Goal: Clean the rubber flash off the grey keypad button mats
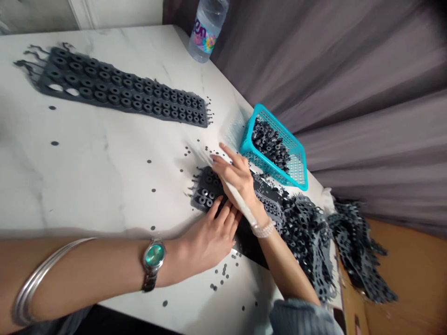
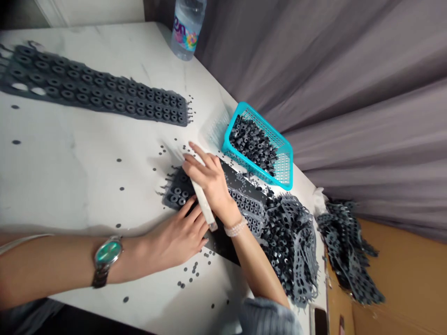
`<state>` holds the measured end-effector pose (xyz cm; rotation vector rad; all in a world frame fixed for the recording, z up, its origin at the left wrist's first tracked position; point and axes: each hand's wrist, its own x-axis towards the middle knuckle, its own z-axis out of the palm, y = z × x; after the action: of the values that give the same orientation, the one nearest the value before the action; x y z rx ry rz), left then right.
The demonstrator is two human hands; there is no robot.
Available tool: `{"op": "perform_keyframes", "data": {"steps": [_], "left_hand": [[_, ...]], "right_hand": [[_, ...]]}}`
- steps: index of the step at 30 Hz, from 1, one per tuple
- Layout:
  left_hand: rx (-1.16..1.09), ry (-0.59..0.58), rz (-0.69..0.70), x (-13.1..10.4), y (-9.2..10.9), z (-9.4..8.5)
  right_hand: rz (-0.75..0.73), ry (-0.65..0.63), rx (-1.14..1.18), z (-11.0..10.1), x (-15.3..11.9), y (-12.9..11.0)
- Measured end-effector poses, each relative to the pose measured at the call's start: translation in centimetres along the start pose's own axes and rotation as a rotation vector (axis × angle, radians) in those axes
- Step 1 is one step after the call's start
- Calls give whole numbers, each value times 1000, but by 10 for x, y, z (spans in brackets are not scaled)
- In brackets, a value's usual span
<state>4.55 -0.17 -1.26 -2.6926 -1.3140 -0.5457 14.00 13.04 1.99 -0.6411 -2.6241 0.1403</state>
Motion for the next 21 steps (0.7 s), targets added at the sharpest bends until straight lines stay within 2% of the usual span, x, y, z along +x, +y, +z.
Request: {"op": "perform_keyframes", "data": {"steps": [4,7,10,15,17,21], "left_hand": [[-2,5,-19,0,0,6],[-24,-10,-20,0,-2,8],[-45,-13,9,2,-8,8],[-44,2,24,7,-24,9],[-4,6,29,11,-34,11],[56,-31,-87,22,-67,18]], "right_hand": [[129,106,-2,7,16,7],[240,126,-7,-8,5,3],[444,213,-26,-34,-27,-3],[830,540,-65,-72,-106,-4],[955,679,-94,-78,-136,-3],[1021,868,-107,-80,-174,4]]}}
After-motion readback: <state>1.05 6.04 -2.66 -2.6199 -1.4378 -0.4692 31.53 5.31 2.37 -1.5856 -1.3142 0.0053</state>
